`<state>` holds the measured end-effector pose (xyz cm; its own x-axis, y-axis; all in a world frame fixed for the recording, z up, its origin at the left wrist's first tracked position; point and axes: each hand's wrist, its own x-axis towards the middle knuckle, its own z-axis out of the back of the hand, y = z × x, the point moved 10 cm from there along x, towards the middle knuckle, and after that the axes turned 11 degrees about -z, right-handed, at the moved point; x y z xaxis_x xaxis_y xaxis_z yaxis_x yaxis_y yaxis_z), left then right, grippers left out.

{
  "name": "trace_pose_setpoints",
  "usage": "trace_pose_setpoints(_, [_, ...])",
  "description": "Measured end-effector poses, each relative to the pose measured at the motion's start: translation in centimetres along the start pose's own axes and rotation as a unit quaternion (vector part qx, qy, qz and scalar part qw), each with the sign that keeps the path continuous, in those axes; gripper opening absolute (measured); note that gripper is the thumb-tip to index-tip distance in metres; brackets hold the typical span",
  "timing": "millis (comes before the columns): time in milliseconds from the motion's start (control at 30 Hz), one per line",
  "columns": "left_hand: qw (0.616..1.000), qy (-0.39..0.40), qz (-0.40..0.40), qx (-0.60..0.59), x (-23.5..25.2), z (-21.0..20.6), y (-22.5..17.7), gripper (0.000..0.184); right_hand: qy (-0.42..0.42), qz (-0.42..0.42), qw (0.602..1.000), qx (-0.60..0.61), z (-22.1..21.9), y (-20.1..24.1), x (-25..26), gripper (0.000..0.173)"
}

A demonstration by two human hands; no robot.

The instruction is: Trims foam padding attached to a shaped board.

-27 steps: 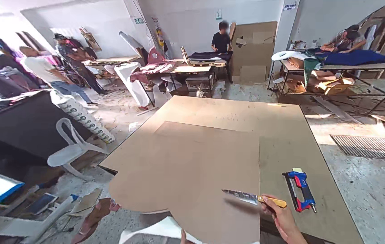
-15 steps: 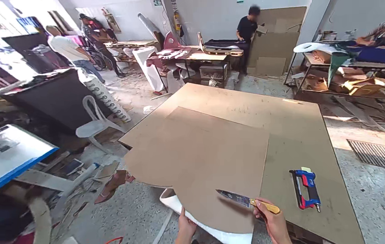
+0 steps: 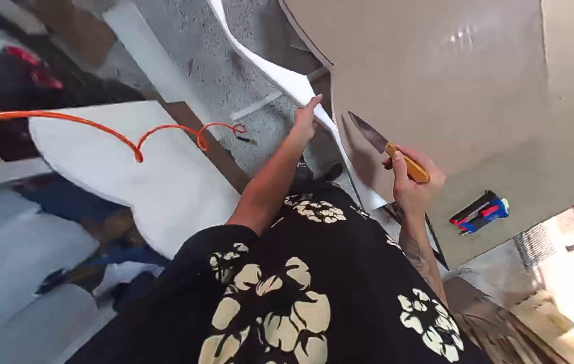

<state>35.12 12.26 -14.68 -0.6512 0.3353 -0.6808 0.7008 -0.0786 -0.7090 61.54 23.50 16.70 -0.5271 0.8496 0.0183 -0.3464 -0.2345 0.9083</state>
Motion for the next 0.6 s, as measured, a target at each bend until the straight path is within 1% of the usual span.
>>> trace_pose_setpoints(67, [1.0, -0.013, 0.004, -0.012, -0.6, 1.6, -0.1, 0.088, 0.026, 0.02, 0.998, -0.051, -3.4, 0.6, 1.4, 0.017])
trace_pose_setpoints(100, [1.0, -0.013, 0.001, -0.026, -1.1, 2.5, -0.1, 0.086, 0.041, 0.026, 0.996, -0.08, -5.1, 0.6, 2.1, 0.017])
trace_pose_setpoints(200, [0.997, -0.005, -0.001, -0.071, -2.4, 4.4, 0.2, 0.075, 0.099, 0.045, 0.979, -0.171, -9.8, -0.2, 4.6, 0.02])
trace_pose_setpoints(267, [0.996, 0.001, -0.001, -0.092, -2.6, 4.6, -0.1, 0.069, 0.147, 0.054, 0.963, -0.219, -12.4, -0.9, 6.3, 0.02])
trace_pose_setpoints(300, [0.996, 0.004, -0.002, -0.092, -2.6, 4.5, -0.5, 0.066, 0.172, 0.052, 0.954, -0.24, -13.3, -0.8, 6.8, 0.02])
trace_pose_setpoints(367, [0.997, 0.015, -0.012, -0.074, -2.2, 4.1, -1.7, 0.063, 0.21, 0.037, 0.934, -0.285, -14.0, 0.7, 7.2, 0.019])
trace_pose_setpoints(433, [0.998, 0.03, -0.025, -0.056, -1.2, 4.0, -2.8, 0.063, 0.225, 0.019, 0.92, -0.32, -14.6, 1.9, 7.5, 0.018])
trace_pose_setpoints(467, [0.998, 0.035, -0.025, -0.045, -1.2, 4.0, -2.9, 0.062, 0.231, 0.015, 0.915, -0.331, -15.2, 1.2, 7.3, 0.017])
trace_pose_setpoints(567, [0.998, 0.041, -0.026, -0.027, -0.6, 3.7, -3.3, 0.061, 0.25, 0.031, 0.905, -0.344, -17.9, -3.6, 6.4, 0.018])
trace_pose_setpoints(600, [0.999, 0.041, -0.022, -0.024, -0.3, 3.8, -3.5, 0.061, 0.25, 0.032, 0.902, -0.35, -18.0, -3.8, 6.2, 0.019])
